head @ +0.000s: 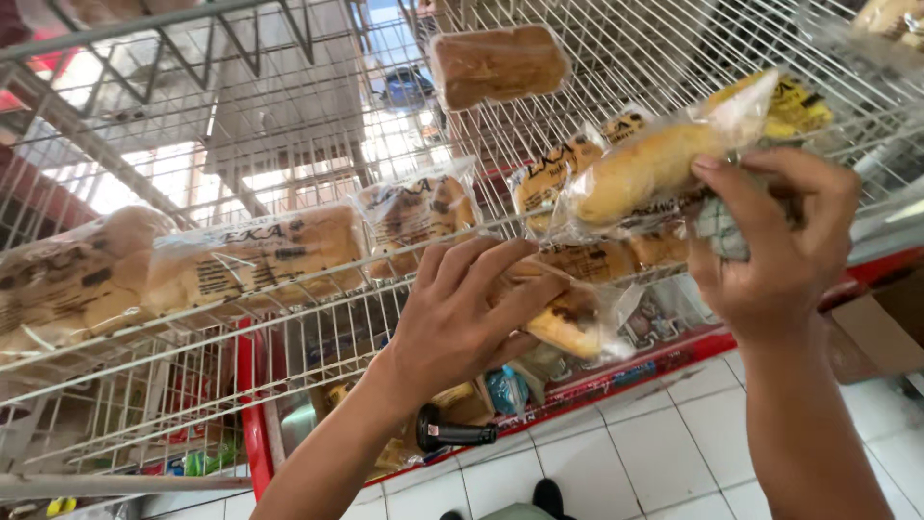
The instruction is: The person cleans the exterior of a refrigerated display case and a wire shelving unit in a convenience store. They use a spray bottle and a cloth to wipe down the glass door and metal frame of the fridge, then move to the wire rack to wipe the shelves and frame.
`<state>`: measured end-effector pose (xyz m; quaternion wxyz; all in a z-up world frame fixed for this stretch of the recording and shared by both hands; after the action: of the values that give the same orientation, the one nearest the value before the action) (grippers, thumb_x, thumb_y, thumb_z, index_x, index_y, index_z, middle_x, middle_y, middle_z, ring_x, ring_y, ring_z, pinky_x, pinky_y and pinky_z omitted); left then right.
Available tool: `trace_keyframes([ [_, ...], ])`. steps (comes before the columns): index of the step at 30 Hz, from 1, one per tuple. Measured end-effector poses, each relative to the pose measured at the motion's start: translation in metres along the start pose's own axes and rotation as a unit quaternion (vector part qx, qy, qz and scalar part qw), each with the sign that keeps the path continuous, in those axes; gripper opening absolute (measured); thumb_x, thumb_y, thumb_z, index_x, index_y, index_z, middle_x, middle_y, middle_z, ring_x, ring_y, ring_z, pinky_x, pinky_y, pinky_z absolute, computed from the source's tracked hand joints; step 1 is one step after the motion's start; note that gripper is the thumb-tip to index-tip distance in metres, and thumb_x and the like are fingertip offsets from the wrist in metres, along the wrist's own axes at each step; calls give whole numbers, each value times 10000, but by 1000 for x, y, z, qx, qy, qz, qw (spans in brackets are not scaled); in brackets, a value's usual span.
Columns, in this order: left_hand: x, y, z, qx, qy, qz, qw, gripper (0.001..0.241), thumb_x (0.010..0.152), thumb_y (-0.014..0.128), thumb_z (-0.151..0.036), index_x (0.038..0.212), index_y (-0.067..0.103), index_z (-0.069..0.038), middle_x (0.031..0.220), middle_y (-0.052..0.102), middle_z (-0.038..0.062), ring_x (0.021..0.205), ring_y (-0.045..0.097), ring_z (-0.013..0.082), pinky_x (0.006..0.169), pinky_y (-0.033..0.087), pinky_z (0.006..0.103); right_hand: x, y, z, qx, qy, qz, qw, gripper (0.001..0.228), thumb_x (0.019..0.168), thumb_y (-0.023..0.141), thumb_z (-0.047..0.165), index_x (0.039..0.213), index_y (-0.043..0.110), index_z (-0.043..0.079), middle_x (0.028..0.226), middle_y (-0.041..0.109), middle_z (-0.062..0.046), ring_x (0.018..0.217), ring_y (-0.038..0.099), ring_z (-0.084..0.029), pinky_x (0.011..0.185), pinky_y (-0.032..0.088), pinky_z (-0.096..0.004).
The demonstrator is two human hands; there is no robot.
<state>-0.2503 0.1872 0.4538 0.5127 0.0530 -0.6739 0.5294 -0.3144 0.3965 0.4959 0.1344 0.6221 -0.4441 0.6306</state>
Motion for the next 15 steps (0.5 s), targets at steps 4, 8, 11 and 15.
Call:
trace_keyframes([
  [4,8,4,14,18,-51,20,998,653,706,858,-444,1238,651,-126,1481,522,153,1370,503,357,1049,404,517,38,44,1,-35,-34,60,997,415,1018,881,178,1405,738,135,1270,617,-70,1051,659,-204,838,579,-298],
  [8,11,10,18,31,-72,35,996,594,787,834,-446,1229,657,-89,1460,529,140,1360,516,317,1042,408,508,50,101,1,-12,-13,323,946,545,833,791,322,1348,677,184,1216,685,-100,898,696,-267,704,561,-433],
  [11,11,6,18,22,-82,16,996,589,814,813,-448,1213,649,-48,1446,529,155,1363,507,331,1062,410,504,51,114,-6,40,60,405,911,725,858,716,261,1562,544,278,1277,700,-44,999,707,-252,806,580,-424],
  [15,13,1,20,0,-96,6,995,547,848,787,-434,1204,666,-36,1372,587,113,1320,552,310,1059,437,476,64,97,12,130,-22,286,949,443,889,727,323,1299,669,167,1151,741,-77,1000,696,-275,833,557,-441],
])
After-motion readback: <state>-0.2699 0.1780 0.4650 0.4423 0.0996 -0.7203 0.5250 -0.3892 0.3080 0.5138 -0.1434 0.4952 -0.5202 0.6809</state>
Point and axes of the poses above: each hand's wrist, its own x-axis towards the middle knuckle, its own y-axis out of the palm, z = x × y, the point moved 9 cm from there along x, towards the middle knuckle
